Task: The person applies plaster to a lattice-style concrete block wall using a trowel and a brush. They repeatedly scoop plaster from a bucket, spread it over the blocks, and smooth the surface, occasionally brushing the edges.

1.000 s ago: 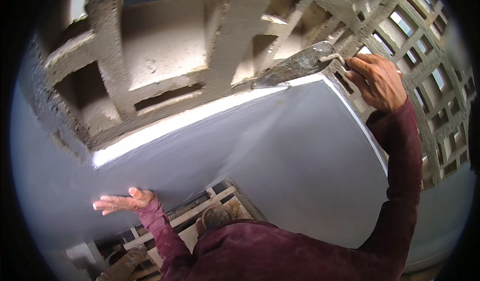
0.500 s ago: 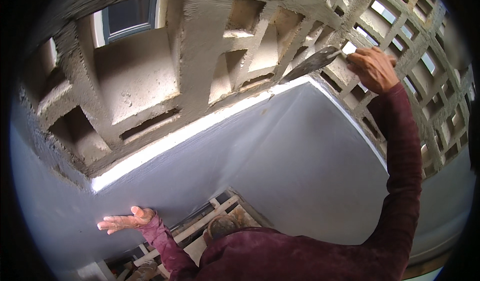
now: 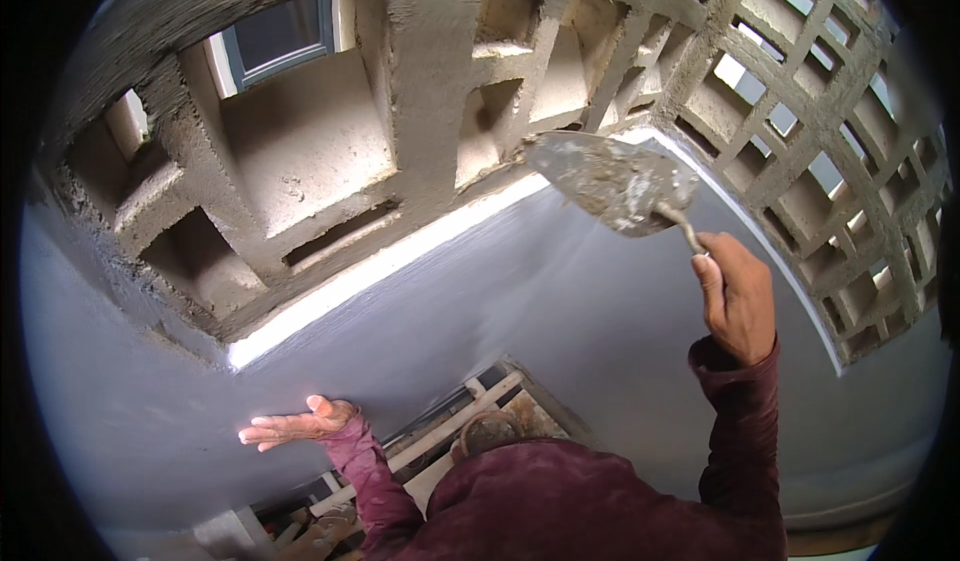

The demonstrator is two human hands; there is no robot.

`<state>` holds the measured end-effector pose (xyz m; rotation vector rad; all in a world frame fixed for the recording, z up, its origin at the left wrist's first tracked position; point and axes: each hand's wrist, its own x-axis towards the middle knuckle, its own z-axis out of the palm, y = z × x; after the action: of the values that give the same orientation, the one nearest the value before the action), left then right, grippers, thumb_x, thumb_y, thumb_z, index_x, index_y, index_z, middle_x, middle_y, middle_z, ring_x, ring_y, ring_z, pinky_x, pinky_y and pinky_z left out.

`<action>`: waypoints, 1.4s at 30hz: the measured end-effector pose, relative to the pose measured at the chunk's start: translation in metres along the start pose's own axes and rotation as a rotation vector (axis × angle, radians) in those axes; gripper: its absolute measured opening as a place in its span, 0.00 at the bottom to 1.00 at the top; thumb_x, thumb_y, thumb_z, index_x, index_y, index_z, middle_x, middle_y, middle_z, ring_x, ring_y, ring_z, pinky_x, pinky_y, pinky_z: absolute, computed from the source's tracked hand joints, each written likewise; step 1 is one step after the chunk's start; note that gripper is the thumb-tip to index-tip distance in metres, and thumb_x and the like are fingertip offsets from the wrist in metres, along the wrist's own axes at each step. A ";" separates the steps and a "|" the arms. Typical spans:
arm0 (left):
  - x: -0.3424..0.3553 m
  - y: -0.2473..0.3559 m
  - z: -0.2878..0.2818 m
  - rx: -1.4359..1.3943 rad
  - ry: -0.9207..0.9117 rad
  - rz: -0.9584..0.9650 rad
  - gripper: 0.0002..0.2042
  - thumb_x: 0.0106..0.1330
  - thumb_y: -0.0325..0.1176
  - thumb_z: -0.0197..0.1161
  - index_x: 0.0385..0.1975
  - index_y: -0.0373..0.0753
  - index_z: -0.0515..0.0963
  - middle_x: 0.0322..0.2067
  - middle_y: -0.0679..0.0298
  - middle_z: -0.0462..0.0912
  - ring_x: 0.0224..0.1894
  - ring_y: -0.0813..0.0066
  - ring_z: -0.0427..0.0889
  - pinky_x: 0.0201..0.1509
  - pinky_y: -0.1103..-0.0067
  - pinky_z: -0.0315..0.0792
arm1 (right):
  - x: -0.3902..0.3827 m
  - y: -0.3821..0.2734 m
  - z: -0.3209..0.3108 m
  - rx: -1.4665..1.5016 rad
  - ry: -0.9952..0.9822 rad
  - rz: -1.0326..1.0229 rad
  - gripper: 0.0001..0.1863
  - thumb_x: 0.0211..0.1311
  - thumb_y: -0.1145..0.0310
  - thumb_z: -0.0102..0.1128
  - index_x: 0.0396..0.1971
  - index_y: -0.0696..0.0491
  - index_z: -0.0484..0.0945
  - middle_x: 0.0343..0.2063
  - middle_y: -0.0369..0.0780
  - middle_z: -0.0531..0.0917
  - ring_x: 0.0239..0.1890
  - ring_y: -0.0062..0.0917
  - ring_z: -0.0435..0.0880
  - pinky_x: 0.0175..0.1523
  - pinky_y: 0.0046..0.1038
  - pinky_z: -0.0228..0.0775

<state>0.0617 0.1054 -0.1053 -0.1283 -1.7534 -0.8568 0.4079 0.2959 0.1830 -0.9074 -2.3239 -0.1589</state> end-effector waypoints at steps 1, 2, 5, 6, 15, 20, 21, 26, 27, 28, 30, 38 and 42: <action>0.001 0.000 0.000 0.002 0.003 0.003 0.41 0.68 0.64 0.33 0.69 0.34 0.47 0.70 0.47 0.41 0.73 0.52 0.38 0.72 0.52 0.30 | -0.002 -0.007 0.003 -0.005 -0.013 0.006 0.08 0.60 0.71 0.56 0.36 0.59 0.75 0.24 0.46 0.75 0.25 0.41 0.76 0.31 0.34 0.66; 0.003 -0.003 0.000 -0.001 0.006 0.009 0.41 0.67 0.65 0.31 0.69 0.35 0.47 0.70 0.46 0.41 0.73 0.50 0.38 0.72 0.53 0.30 | -0.005 -0.014 0.005 -0.010 -0.026 0.011 0.08 0.60 0.71 0.57 0.36 0.58 0.75 0.24 0.45 0.75 0.25 0.41 0.76 0.30 0.34 0.66; -0.001 -0.006 0.000 -0.017 -0.007 -0.003 0.42 0.66 0.67 0.30 0.69 0.36 0.47 0.69 0.43 0.42 0.72 0.47 0.39 0.71 0.53 0.28 | -0.007 -0.028 0.010 -0.042 -0.042 0.013 0.08 0.60 0.70 0.57 0.36 0.58 0.76 0.25 0.44 0.76 0.24 0.40 0.76 0.30 0.34 0.66; -0.002 -0.005 0.000 -0.029 -0.018 -0.014 0.42 0.66 0.67 0.31 0.70 0.37 0.47 0.70 0.43 0.41 0.72 0.47 0.38 0.71 0.52 0.27 | -0.008 -0.031 0.011 -0.044 -0.038 0.008 0.08 0.60 0.70 0.57 0.36 0.57 0.76 0.24 0.44 0.76 0.24 0.40 0.76 0.30 0.34 0.66; -0.001 -0.006 0.003 -0.056 0.028 0.053 0.41 0.68 0.64 0.34 0.69 0.35 0.49 0.70 0.46 0.42 0.73 0.51 0.39 0.72 0.55 0.28 | -0.007 -0.047 0.016 -0.176 -0.026 0.040 0.07 0.61 0.68 0.57 0.36 0.55 0.76 0.25 0.43 0.77 0.25 0.40 0.77 0.30 0.35 0.66; -0.003 -0.007 0.003 -0.073 0.011 0.035 0.41 0.67 0.66 0.33 0.69 0.38 0.48 0.70 0.44 0.41 0.73 0.47 0.38 0.70 0.49 0.26 | -0.013 -0.031 -0.009 -0.397 0.019 0.090 0.09 0.59 0.67 0.58 0.36 0.55 0.75 0.26 0.42 0.76 0.28 0.40 0.77 0.32 0.36 0.66; -0.002 -0.007 0.002 -0.072 0.012 0.038 0.41 0.67 0.66 0.33 0.69 0.37 0.48 0.70 0.44 0.41 0.73 0.47 0.38 0.70 0.49 0.26 | -0.011 -0.027 -0.020 -0.461 0.028 0.056 0.09 0.58 0.68 0.59 0.36 0.55 0.75 0.27 0.42 0.76 0.29 0.39 0.77 0.33 0.36 0.65; 0.000 -0.004 0.002 -0.076 0.014 0.049 0.40 0.68 0.64 0.34 0.69 0.34 0.49 0.69 0.44 0.43 0.73 0.48 0.39 0.71 0.50 0.27 | 0.034 0.006 -0.056 -0.708 0.038 -0.242 0.11 0.53 0.69 0.63 0.36 0.53 0.75 0.28 0.39 0.74 0.34 0.33 0.74 0.42 0.32 0.62; 0.002 -0.004 0.001 -0.074 0.024 0.051 0.40 0.68 0.64 0.34 0.69 0.34 0.49 0.69 0.44 0.43 0.73 0.48 0.39 0.71 0.50 0.27 | 0.048 0.015 -0.055 -0.685 0.026 -0.309 0.11 0.53 0.69 0.63 0.36 0.53 0.75 0.28 0.38 0.73 0.35 0.32 0.74 0.43 0.32 0.61; 0.002 -0.002 0.000 -0.077 0.028 0.047 0.40 0.68 0.64 0.35 0.68 0.34 0.49 0.69 0.43 0.44 0.73 0.49 0.40 0.71 0.50 0.27 | 0.062 0.023 -0.056 -0.672 0.011 -0.376 0.11 0.53 0.69 0.63 0.36 0.52 0.75 0.28 0.38 0.73 0.35 0.31 0.73 0.45 0.31 0.59; 0.001 -0.002 0.002 -0.086 0.028 0.046 0.40 0.68 0.63 0.35 0.69 0.35 0.50 0.69 0.44 0.43 0.73 0.49 0.40 0.70 0.50 0.27 | 0.084 0.034 -0.057 -0.657 -0.018 -0.473 0.11 0.53 0.69 0.63 0.37 0.52 0.75 0.28 0.37 0.73 0.36 0.30 0.73 0.46 0.31 0.57; -0.001 -0.003 0.000 -0.100 0.030 0.065 0.37 0.70 0.57 0.39 0.68 0.31 0.51 0.69 0.45 0.45 0.73 0.49 0.40 0.71 0.53 0.26 | 0.131 0.062 -0.042 -0.616 -0.100 -0.571 0.10 0.57 0.66 0.60 0.37 0.52 0.74 0.28 0.37 0.73 0.36 0.27 0.74 0.48 0.32 0.55; 0.003 -0.003 0.001 -0.089 0.062 0.077 0.36 0.71 0.56 0.38 0.67 0.29 0.53 0.69 0.44 0.48 0.72 0.49 0.42 0.72 0.54 0.27 | 0.136 0.065 -0.031 -0.572 -0.088 -0.587 0.09 0.58 0.65 0.60 0.36 0.52 0.75 0.27 0.36 0.74 0.35 0.27 0.74 0.47 0.32 0.55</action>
<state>0.0585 0.1025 -0.1047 -0.2237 -1.6426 -0.8741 0.3892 0.4122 0.2813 -0.4460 -2.6124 -1.0871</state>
